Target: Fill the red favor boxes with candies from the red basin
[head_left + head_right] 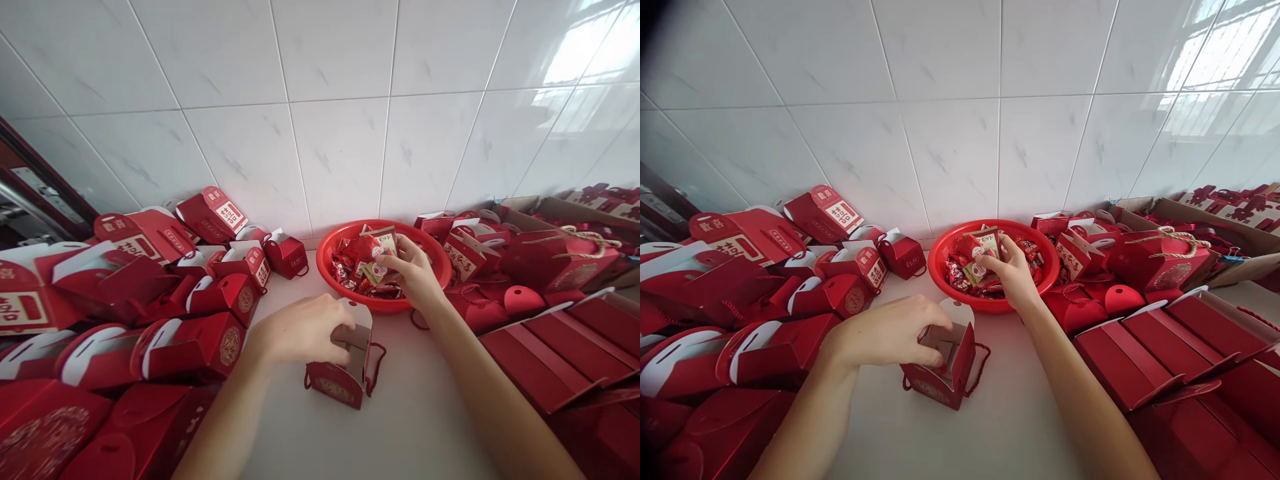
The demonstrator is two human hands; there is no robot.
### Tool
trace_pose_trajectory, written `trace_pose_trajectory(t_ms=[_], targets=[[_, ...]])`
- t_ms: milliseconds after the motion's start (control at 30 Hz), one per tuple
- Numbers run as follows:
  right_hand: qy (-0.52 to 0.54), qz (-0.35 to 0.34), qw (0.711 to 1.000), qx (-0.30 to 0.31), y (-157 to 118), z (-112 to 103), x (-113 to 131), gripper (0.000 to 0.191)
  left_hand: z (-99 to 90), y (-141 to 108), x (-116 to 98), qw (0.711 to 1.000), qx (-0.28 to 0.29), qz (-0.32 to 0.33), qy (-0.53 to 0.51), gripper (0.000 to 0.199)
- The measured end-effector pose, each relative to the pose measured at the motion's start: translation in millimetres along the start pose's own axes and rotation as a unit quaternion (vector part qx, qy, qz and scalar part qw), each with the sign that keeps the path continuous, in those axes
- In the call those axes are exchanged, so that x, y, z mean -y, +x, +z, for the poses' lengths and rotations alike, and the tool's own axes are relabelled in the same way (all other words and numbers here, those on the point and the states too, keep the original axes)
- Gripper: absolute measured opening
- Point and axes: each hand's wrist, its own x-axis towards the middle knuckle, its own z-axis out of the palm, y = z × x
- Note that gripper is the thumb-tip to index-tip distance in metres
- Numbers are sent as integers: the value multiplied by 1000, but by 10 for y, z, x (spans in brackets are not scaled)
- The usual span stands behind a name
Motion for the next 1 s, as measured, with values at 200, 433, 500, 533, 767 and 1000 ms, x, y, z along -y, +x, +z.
trace_pose_trajectory(t_ms=[200,433,500,533,767,1000], targets=[[-42,34,991,122,-218,145,199,31,-106,-168,215,997,-42,-67,-3,46],[-42,43,984,167,-358,332,217,32,-205,-76,478,988,21,22,-153,35],[-47,41,980,187,-360,339,198,32,-197,-56,505,983,16,35,-180,37],[-54,40,979,194,-355,336,187,31,-193,-51,509,981,13,41,-189,39],[-81,56,974,204,-326,339,119,23,-186,4,480,976,-2,62,-210,28],[-84,80,969,218,-348,346,124,27,-170,47,446,978,1,82,-193,24]])
